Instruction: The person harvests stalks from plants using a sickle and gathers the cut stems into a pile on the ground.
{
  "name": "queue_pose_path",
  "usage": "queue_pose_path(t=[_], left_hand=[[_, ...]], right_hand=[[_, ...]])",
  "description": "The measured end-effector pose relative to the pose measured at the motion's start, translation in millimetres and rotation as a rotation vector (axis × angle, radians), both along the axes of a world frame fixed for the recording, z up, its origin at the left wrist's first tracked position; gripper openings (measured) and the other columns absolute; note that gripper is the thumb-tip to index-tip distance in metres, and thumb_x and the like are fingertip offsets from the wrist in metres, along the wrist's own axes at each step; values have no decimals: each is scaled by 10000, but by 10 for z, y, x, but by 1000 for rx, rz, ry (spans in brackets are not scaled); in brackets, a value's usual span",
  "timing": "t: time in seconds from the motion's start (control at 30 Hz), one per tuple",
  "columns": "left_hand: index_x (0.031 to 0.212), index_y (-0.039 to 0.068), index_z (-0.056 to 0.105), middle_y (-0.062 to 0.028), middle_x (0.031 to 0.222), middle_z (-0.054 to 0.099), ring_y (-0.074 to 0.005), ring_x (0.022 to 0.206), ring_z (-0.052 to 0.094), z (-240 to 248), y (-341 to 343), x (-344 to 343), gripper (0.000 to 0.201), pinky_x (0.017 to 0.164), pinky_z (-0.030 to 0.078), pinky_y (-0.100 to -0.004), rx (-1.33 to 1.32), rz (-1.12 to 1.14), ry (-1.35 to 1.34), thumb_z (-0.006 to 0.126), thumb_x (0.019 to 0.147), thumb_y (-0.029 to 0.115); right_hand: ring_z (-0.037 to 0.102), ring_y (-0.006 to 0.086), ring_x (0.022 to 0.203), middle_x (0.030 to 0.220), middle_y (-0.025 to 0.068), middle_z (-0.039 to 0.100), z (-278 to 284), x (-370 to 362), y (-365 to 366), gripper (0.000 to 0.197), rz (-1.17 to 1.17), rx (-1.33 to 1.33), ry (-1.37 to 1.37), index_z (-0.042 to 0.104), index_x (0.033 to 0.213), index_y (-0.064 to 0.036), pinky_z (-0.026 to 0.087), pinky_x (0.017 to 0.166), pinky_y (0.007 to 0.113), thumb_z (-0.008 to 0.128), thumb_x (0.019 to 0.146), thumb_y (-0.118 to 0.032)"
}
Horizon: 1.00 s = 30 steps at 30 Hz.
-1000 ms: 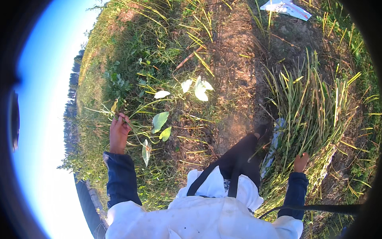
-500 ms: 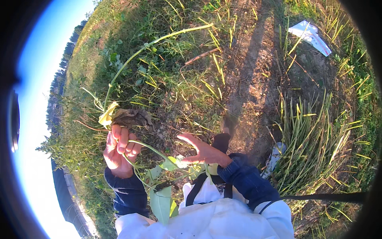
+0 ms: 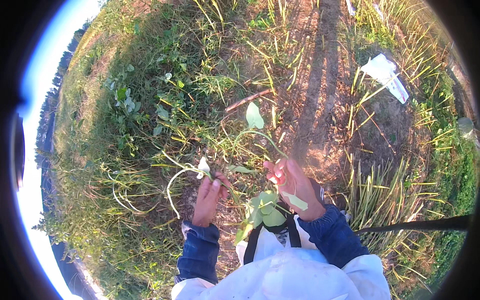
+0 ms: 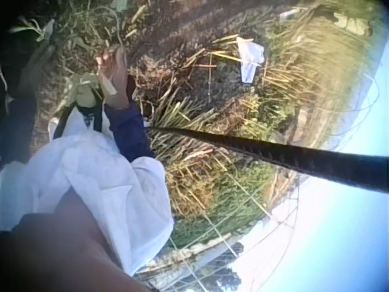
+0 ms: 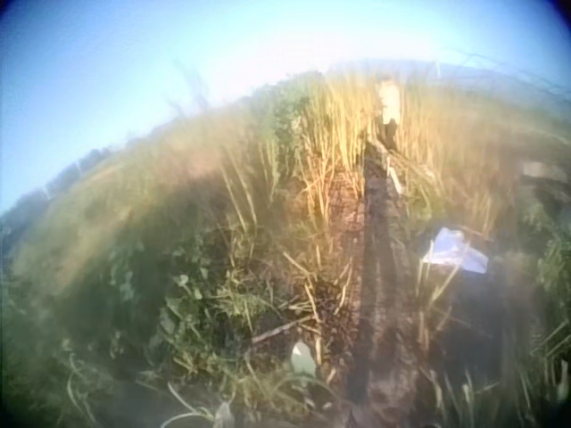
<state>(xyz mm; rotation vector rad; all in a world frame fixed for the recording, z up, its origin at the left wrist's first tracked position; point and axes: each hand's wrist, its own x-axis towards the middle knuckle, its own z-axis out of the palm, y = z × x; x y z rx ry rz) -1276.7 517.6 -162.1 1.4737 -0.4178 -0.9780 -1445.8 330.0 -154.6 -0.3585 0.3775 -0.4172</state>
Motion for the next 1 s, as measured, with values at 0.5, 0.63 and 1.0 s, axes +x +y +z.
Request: queue_pose_path(t=[0.5, 0.63, 1.0], left_hand=[[1006, 42, 544, 17, 736, 512, -70, 595, 474, -753, -3143, 658, 162, 512, 388, -225, -167, -155, 508, 469, 978, 183], [989, 32, 580, -25, 816, 578, -97, 623, 546, -995, -3679, 1111, 155, 537, 459, -265, -12, -340, 528, 490, 961, 156], [1276, -69, 392, -191, 1219, 493, -319, 1142, 525, 1896, -1770, 6791, 477, 981, 448, -393, -549, 1196, -474, 545, 919, 207]], right_hand=[[463, 257, 1202, 975, 78, 554, -353, 1986, -2508, 235, 128, 31, 21, 547, 922, -41, 365, 1057, 421, 438, 981, -240], [435, 246, 1232, 1137, 111, 559, -474, 2315, -3126, 243, 167, 2, 48, 555, 1063, -22, 381, 1035, 419, 484, 954, -228], [501, 165, 1143, 1218, 84, 528, -814, 2176, -4428, 286, 241, -320, 562, 522, 1186, -17, 463, 917, 344, 428, 974, -184]])
